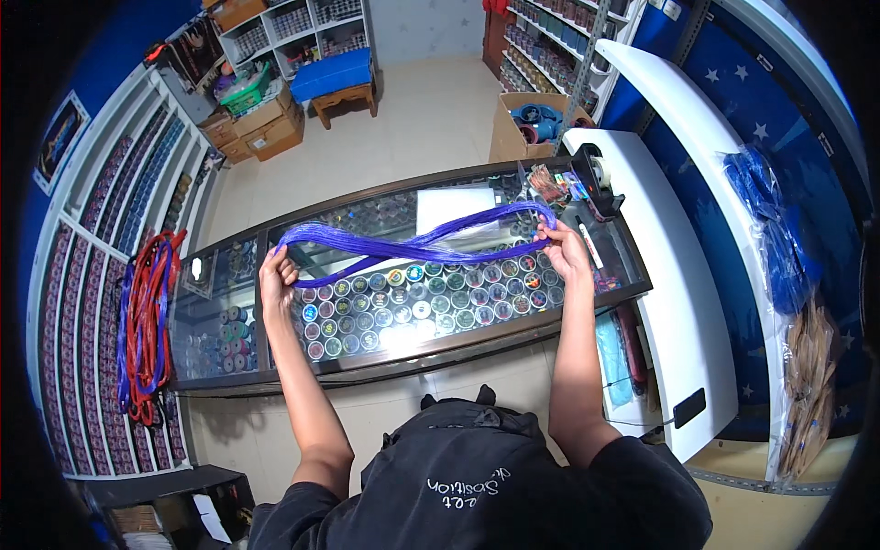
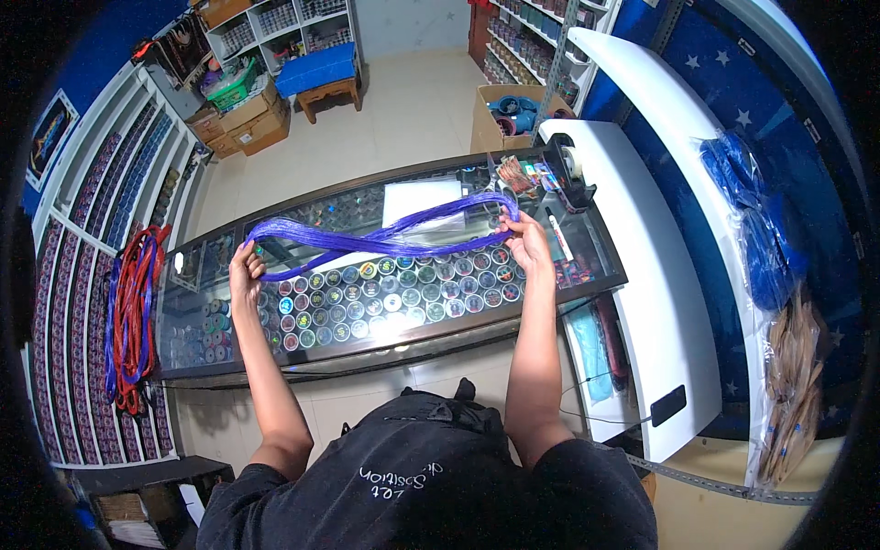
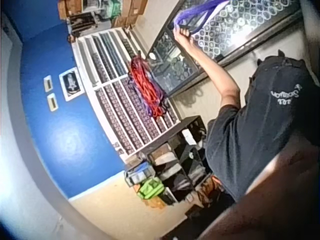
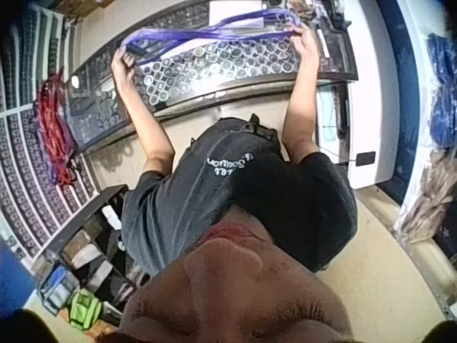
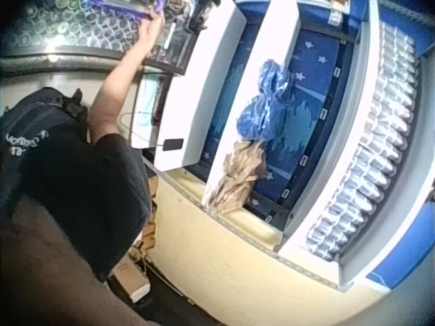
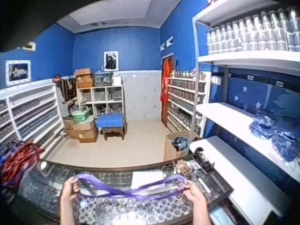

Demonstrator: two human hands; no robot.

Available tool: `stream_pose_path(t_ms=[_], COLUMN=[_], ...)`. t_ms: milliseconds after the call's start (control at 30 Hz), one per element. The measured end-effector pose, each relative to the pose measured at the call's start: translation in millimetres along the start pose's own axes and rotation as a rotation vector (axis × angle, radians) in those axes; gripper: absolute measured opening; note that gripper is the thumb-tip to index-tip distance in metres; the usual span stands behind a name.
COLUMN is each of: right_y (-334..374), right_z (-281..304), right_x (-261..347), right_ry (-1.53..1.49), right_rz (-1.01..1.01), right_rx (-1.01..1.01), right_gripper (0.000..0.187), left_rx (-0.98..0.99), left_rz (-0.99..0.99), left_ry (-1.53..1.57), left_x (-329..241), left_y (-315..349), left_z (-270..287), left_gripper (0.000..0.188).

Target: The person selects a purple cable from a pile of red and purple cables, coils it into a loop, and places it into a clear plastic bag. They then seal the bag using a handheld heat sealer.

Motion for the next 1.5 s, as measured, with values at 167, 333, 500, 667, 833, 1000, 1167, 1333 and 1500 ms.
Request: stream_pose_path(t_ms=[167, 333, 500, 667, 833, 1000, 1167, 1333, 1500], right_y=[-5.3, -7.3, -9.5, -10.7, -31.0, -38.5, -21.4, 0.6, -9.8], right_z=[12.1, 0.3, -23.7, -49.3, -41.9, -32.4, -36.1, -59.2, -56.9], right_x=[6.5, 10.3, 10.2, -6.6, -31.2, -43.2, -51.1, -56.1, -55.7], right_ry=[-0.143, -0.268, -0.409, -0.488, -0.366, -0.076, 0.146, -0.164, -0.117], right_rz=[-0.072, -0.017, 0.133, 0.095, 0.180, 0.087, -0.003, 0.011, 0.090], right_rx=[0.091, 0.069, 0.081, 0.011, -0.030, -0.199, -0.253, -0.219, -0.242], right_gripper=[0.027, 0.029, 0.030, 0.017, 0.020, 0.040, 0.023, 0.025, 0.022], left_rx=[-0.015, -0.018, -0.026, -0.076, -0.121, -0.129, -0.137, -0.133, -0.135], left_rz=[-0.002, -0.044, -0.158, -0.240, -0.259, -0.257, -0.261, -0.262, -0.192], left_ry=[0.041, 0.085, 0.123, 0.134, 0.074, 0.079, 0.119, 0.123, 0.068], left_x=[0.0, 5.7, 18.3, 31.6, 45.2, 51.7, 53.0, 55.9, 57.5], left_y=[-2.5, -3.5, 0.5, -0.8, 4.2, 7.8, 9.0, 8.5, 6.9], left_z=[-10.3, -12.2, -28.6, -34.4, -49.1, -43.4, -40.5, -39.6, -39.3], left_gripper=[0.009, 0.008, 0.006, 0.006, 0.006, 0.007, 0.008, 0.007, 0.006])
Point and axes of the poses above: each hand's wrist, its own y-axis away from the middle knuckle, its own z-axis out of the back of the hand, x = y × z, the point moved 2 cm from there along -y, towards the middle knuckle, and after that the axes turned 3 degrees about y, right-handed, at the moved point
